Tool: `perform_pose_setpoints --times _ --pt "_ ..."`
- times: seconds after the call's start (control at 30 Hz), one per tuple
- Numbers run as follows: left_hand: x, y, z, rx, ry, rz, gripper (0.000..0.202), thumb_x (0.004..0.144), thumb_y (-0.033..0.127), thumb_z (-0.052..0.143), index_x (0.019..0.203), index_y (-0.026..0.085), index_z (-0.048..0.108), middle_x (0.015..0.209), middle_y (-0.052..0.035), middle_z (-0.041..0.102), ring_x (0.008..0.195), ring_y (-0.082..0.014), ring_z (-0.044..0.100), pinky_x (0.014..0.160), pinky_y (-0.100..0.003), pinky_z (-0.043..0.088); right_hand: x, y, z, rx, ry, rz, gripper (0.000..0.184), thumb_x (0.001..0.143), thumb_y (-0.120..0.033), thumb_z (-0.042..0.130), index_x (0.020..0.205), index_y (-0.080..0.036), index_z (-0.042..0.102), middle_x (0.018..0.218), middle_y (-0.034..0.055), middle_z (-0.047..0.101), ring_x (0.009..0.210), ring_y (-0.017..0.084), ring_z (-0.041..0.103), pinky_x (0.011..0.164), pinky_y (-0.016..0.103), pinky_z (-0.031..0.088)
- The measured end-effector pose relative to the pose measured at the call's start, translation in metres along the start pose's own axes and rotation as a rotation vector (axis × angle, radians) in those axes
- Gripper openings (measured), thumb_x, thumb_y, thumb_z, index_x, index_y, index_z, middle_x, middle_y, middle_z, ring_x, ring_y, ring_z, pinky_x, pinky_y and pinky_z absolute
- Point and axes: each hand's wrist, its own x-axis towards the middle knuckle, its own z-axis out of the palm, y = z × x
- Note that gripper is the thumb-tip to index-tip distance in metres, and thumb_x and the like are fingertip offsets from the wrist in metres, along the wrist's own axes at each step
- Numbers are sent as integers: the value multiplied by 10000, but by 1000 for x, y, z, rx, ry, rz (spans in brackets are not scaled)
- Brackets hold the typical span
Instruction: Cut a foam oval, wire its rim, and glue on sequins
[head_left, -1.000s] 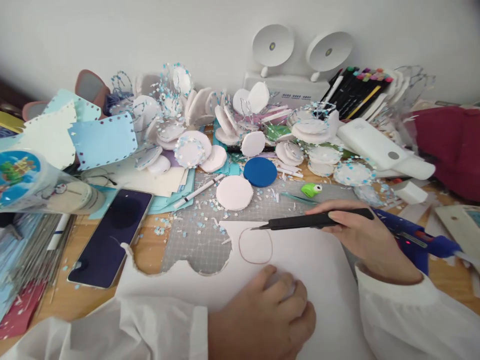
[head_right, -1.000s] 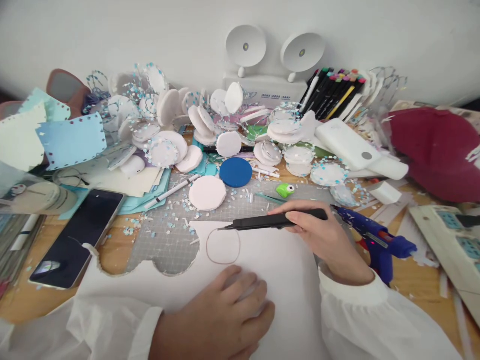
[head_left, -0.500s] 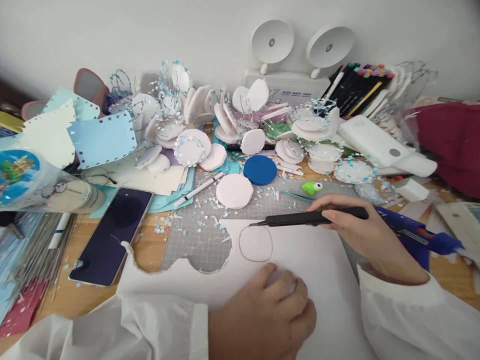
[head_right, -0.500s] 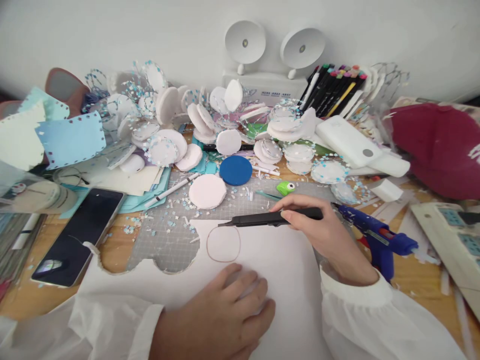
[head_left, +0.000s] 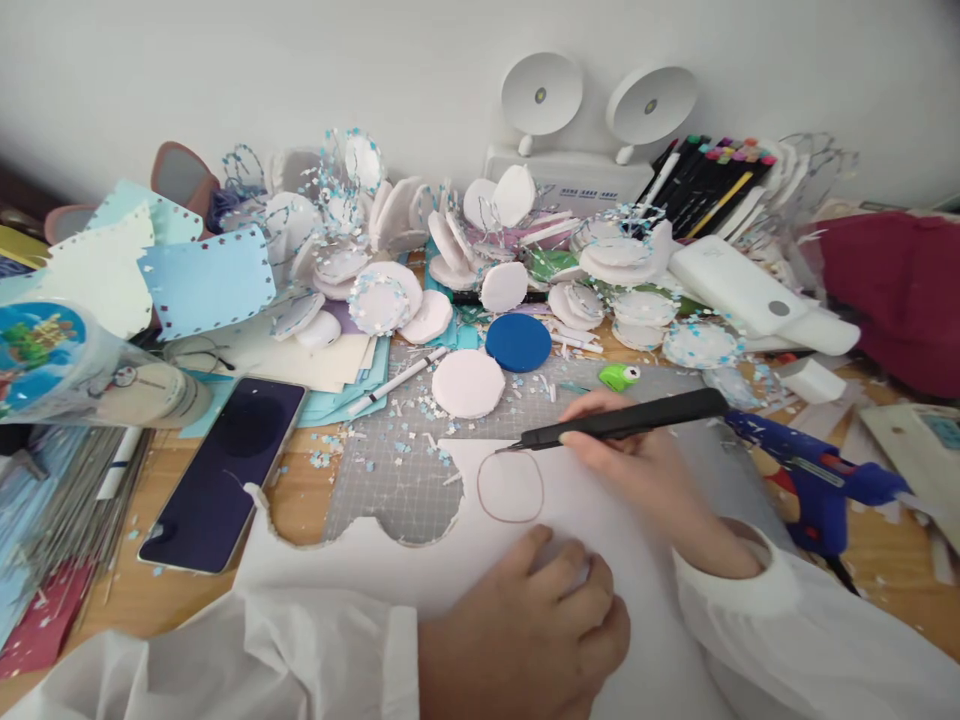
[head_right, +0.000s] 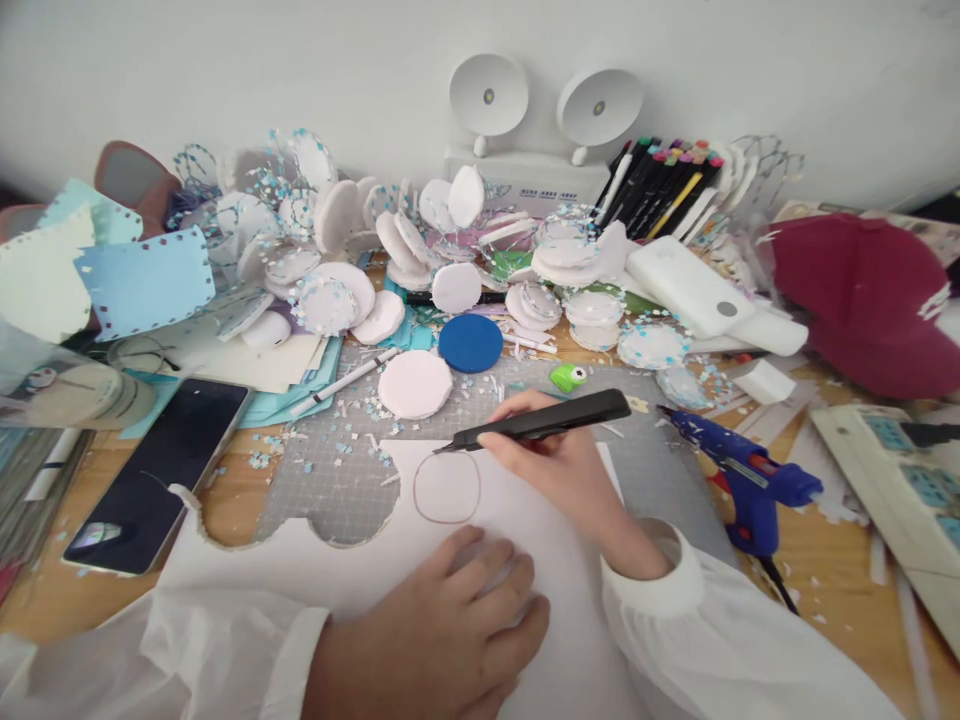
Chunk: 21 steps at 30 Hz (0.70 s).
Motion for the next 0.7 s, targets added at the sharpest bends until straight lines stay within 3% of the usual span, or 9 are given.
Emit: perform_pose_setpoints --times 0.13,0.27,0.37,0.5,0.7 --pt "-1 -2 1 -21 -21 16 408 959 327 344 1265 101 493 1291 -116 523 1166 -276 477 1015 -428 295 2 -6 12 -43 -145 -13 98 782 -297 613 734 -213 602 670 -13 596 623 134 531 561 244 391" --pt "-3 -2 5 -63 -54 12 507 953 388 349 1380 116 371 1495 -116 350 1378 -252 301 1139 -386 141 2 -6 10 -68 -153 -8 110 798 -286 592 727 -202 600 643 -16 589 591 122 518 521 232 369" --pt "-4 -1 9 -71 -75 -38 553 954 431 331 1421 135 313 1532 -116 292 1417 -240 250 1157 -368 72 2 -2 10 -61 -126 -45 127 794 -266 586 687 -198 597 652 -11 600 620 127 539 540 230 386" --pt "-3 1 10 -71 -89 -34 554 961 432 309 1430 138 308 1532 -127 293 1418 -243 258 1154 -366 73 2 1 11 -58 -98 -91 173 787 -255 586 626 -199 560 597 -21 566 591 127 523 551 239 396" --pt "-2 2 10 -53 -87 -37 557 958 433 321 1430 138 320 1529 -126 304 1411 -247 273 1149 -380 107 4 5 6 -65 -158 -90 121 789 -260 600 680 -211 588 689 6 631 674 162 563 625 275 430"
